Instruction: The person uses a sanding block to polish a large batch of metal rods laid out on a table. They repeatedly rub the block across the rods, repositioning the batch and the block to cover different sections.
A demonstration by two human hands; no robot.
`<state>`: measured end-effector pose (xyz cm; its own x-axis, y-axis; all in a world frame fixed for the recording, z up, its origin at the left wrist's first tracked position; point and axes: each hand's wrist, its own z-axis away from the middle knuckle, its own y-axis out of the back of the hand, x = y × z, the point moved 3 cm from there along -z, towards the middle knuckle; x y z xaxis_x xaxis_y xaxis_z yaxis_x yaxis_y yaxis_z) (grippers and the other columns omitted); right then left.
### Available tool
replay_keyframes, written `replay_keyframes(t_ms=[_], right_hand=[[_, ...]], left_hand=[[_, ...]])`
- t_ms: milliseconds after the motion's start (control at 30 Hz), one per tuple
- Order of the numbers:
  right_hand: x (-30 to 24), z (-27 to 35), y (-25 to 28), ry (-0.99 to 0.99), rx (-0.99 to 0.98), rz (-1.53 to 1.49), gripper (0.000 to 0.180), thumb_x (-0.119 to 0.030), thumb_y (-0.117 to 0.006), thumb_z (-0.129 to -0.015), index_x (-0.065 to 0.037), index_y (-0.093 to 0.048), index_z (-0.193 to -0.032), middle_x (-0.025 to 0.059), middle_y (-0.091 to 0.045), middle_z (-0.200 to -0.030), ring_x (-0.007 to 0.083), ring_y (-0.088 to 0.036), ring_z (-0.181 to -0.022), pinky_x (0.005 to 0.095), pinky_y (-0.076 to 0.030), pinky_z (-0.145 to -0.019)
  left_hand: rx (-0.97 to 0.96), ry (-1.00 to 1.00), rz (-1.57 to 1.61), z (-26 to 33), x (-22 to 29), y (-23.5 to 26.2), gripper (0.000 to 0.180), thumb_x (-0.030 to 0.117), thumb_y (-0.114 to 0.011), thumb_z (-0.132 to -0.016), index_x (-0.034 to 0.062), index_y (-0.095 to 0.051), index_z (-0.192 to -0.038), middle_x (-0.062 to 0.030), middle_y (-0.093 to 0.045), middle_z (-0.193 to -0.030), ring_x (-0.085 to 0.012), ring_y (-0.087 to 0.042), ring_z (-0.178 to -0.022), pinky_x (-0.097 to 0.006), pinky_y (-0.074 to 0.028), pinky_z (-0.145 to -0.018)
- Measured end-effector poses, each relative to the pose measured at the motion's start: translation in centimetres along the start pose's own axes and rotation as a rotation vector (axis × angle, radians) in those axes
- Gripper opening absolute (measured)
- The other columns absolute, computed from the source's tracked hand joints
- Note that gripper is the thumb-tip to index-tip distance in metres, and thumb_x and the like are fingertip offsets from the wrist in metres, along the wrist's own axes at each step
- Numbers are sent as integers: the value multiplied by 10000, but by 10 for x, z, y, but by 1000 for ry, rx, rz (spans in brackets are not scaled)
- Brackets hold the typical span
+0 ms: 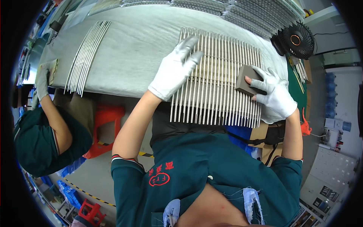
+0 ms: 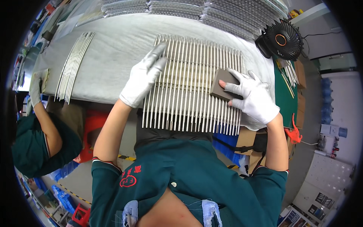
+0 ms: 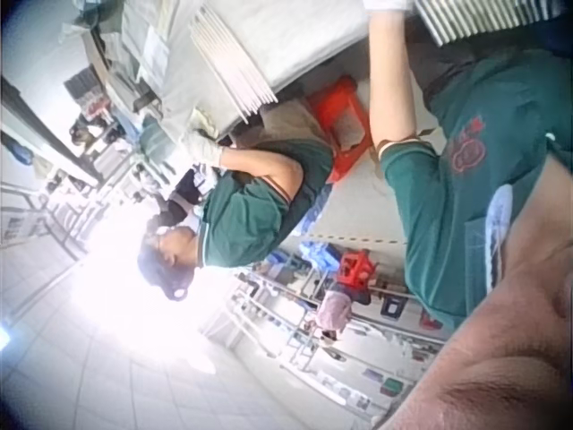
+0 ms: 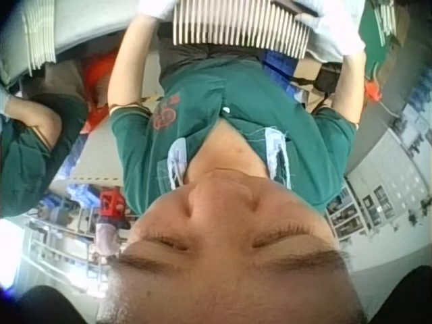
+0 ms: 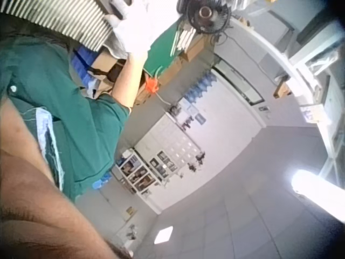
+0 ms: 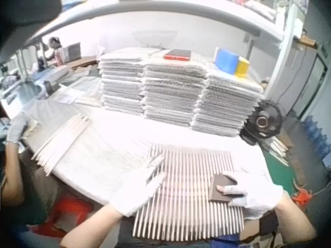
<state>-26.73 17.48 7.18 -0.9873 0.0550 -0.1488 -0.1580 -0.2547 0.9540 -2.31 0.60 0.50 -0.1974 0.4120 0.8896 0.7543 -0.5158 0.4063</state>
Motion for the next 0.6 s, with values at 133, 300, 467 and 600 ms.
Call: replay_keyframes(t_ms=[133,300,467,600], right_hand=[[8,-3,12,59,140,-136,623,-220,-780,-759,-254,-621,-1360,154,-444,-1512,371,-474,-1314,430,-352,-1116],[18,-15,0,89,65,-280,603,-176,-766,-763,-249,-634,-1347,164,-451,-1502,353,-492,-1297,453,-340,-1121],[-13,-37,2,184,90,-193,580,-207,-759,-776,-247,-637,-1342,153,-463,-1488,359,-482,-1299,485,-297,-1145],[-39,-54,-4,195,100,-99,568,-244,-737,-809,-280,-616,-1363,153,-433,-1512,378,-397,-1344,531,-254,-1153]], left_hand=[[-151,-310,-623,-11,15,-33,670,540,-524,-957,80,-479,-1441,-158,-477,-1484,-347,-397,-1407,-470,-280,-1179],[-275,-379,-838,-7,12,-36,657,535,-497,-959,86,-478,-1438,-136,-518,-1436,-308,-460,-1334,-504,-269,-1161],[-228,-303,-875,4,-7,3,597,486,-524,-974,116,-485,-1441,-153,-483,-1480,-361,-432,-1379,-489,-271,-1178],[-55,-52,-307,6,-7,31,570,415,-472,-1030,84,-428,-1493,-154,-431,-1531,-333,-357,-1444,-365,-246,-1204]])
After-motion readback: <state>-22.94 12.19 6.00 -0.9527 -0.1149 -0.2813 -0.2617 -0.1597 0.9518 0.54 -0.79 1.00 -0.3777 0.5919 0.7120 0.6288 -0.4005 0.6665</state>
